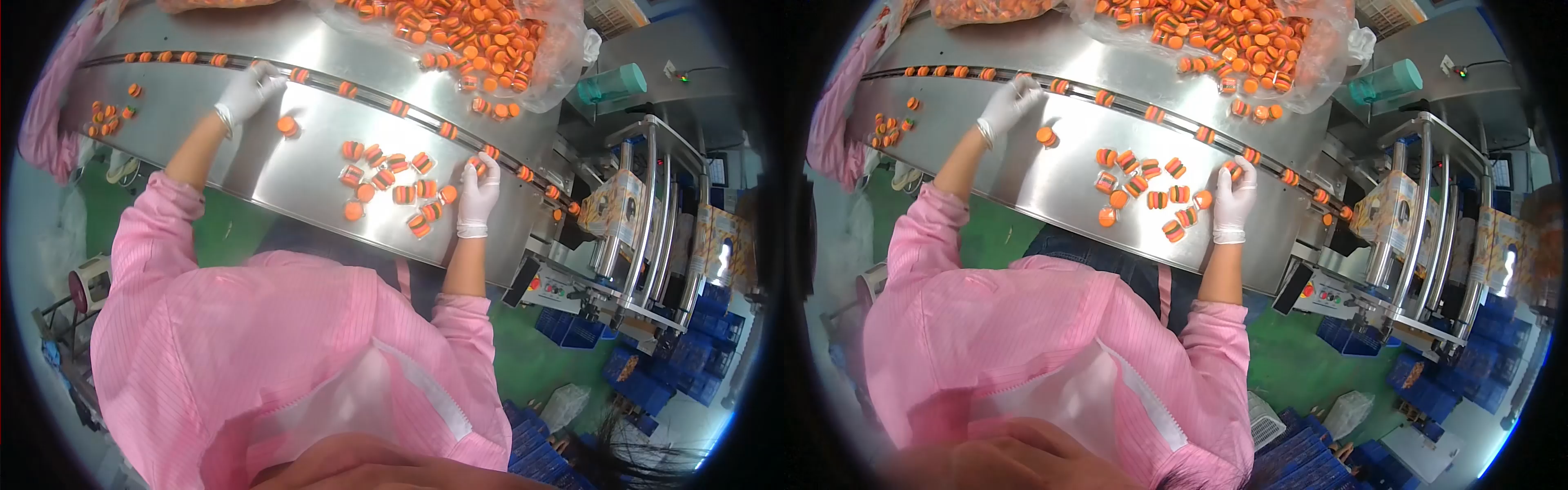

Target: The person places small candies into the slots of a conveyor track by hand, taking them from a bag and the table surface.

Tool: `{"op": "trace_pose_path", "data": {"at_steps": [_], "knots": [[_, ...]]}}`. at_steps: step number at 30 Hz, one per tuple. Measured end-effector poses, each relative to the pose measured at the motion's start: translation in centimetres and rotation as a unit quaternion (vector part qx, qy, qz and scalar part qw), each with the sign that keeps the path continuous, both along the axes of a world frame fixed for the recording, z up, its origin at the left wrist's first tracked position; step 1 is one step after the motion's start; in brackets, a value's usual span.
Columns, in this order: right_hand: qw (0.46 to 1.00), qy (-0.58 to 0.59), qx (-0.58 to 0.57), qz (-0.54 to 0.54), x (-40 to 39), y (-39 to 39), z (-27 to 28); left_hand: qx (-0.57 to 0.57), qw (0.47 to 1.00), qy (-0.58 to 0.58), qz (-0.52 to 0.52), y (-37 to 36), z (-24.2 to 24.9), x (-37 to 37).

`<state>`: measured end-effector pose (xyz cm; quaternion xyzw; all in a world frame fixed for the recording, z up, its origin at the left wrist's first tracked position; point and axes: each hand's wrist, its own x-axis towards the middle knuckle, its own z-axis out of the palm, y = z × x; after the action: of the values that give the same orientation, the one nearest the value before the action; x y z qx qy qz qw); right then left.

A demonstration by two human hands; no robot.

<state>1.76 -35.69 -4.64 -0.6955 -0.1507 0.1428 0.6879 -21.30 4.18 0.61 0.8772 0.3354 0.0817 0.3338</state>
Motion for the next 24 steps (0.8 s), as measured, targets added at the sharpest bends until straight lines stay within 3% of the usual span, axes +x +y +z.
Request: {"op": "trace_pose_path", "data": {"at_steps": [3, 5, 6, 8, 11, 12, 13, 14, 17, 24], "knots": [[1.0, -0.019, 0.002, 0.002, 0.0, 0.1, 0.2, -0.088, 0.991, 0.005, -0.103, -4.3, 0.8, -1.3], [1.0, -0.021, 0.008, -0.006, 0.0, 0.0, -0.1, 0.083, 0.976, 0.019, -0.199, -6.9, 2.5, -1.6], [1.0, -0.021, 0.012, -0.002, 0.0, 0.1, -0.3, 0.053, 0.977, 0.037, -0.202, -7.8, 3.4, -1.4], [0.997, -0.068, 0.022, -0.017, 0.2, 0.2, -0.6, 0.042, 0.983, 0.006, -0.176, -7.2, 1.6, -1.8], [0.999, -0.04, 0.019, -0.01, -0.5, 0.4, 0.9, 0.056, 0.989, -0.08, -0.113, -6.8, -1.0, -2.5], [0.999, -0.037, 0.023, -0.009, -0.5, 0.4, 0.9, -0.144, 0.981, -0.127, -0.019, -6.7, -1.2, -2.6], [0.999, -0.04, 0.029, 0.001, -0.6, 0.5, 1.1, -0.337, 0.922, -0.173, 0.074, -6.5, -1.8, -2.8], [0.999, -0.033, 0.025, -0.002, -0.7, 0.5, 1.2, -0.34, 0.907, -0.241, 0.066, -5.5, -4.2, -3.2], [1.0, -0.025, 0.015, 0.001, -0.6, 0.3, 1.3, -0.351, 0.884, -0.295, 0.09, -5.3, -4.0, -2.9], [0.999, -0.023, 0.038, -0.007, -0.7, 0.5, 1.3, -0.336, 0.894, -0.276, 0.105, -5.8, -3.2, -3.1]]}}
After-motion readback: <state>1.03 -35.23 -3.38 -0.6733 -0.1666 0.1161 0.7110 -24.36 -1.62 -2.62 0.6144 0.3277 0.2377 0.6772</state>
